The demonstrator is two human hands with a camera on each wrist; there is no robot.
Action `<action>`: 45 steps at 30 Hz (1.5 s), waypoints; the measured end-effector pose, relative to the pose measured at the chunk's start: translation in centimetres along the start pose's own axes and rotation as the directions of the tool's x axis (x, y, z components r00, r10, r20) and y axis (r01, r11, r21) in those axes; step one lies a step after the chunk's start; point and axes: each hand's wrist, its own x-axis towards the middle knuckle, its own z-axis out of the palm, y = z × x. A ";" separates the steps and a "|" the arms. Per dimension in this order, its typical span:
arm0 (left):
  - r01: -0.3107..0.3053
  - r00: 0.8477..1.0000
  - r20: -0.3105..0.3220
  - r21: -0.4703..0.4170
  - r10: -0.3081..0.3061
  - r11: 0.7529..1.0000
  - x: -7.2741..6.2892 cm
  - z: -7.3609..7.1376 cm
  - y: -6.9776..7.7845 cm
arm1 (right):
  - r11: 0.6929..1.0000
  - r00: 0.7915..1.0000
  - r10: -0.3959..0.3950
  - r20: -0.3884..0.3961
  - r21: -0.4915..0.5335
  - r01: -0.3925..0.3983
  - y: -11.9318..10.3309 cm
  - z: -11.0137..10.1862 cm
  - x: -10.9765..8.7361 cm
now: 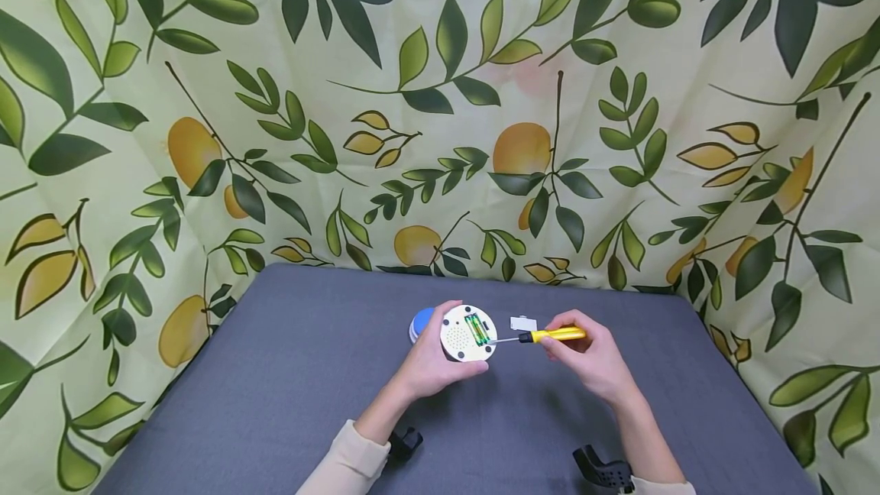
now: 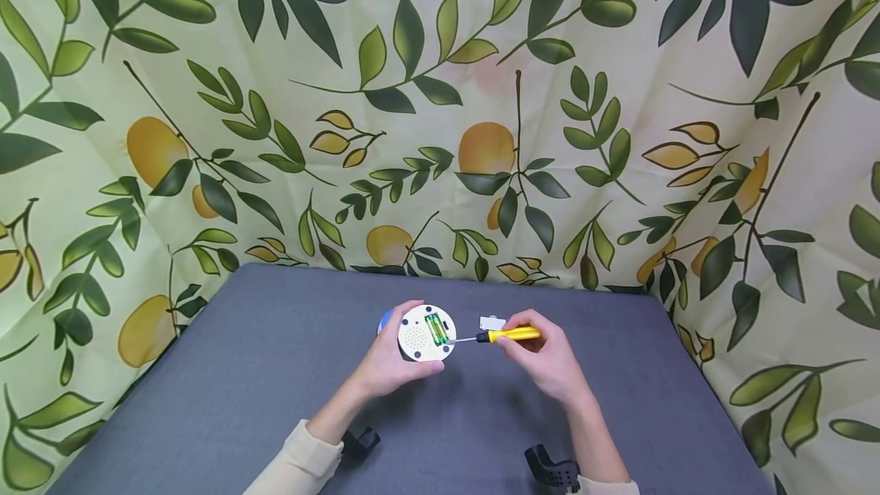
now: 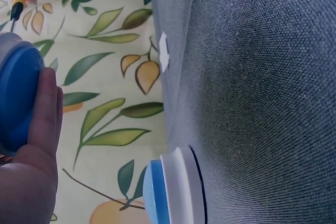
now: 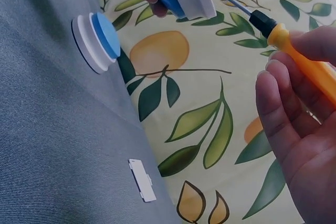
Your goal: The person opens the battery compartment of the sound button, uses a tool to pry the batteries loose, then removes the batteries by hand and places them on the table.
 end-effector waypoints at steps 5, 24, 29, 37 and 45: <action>0.004 1.000 -0.004 -0.005 -0.004 1.000 0.0 0.0 0.0 | 1.000 1.000 -0.017 -0.010 0.009 0.017 -0.1 0.0 0.0; 0.022 1.000 0.006 -0.079 -0.021 0.997 0.0 -0.3 0.1 | 0.999 0.999 -0.042 -0.017 0.006 0.042 0.1 0.3 -0.2; 0.024 1.000 0.007 -0.080 -0.024 0.996 0.1 -0.4 0.1 | 0.999 0.999 -0.052 -0.015 0.009 0.052 0.1 0.3 -0.2; 0.020 1.000 0.021 -0.090 -0.019 0.996 0.0 -0.3 0.3 | 0.997 0.999 -0.038 -0.012 0.062 0.039 0.1 0.0 -0.2; 0.022 0.999 0.040 -0.095 -0.018 0.995 -0.1 -0.2 0.4 | 0.990 0.997 -0.072 -0.023 0.121 0.074 -0.1 -0.3 -0.2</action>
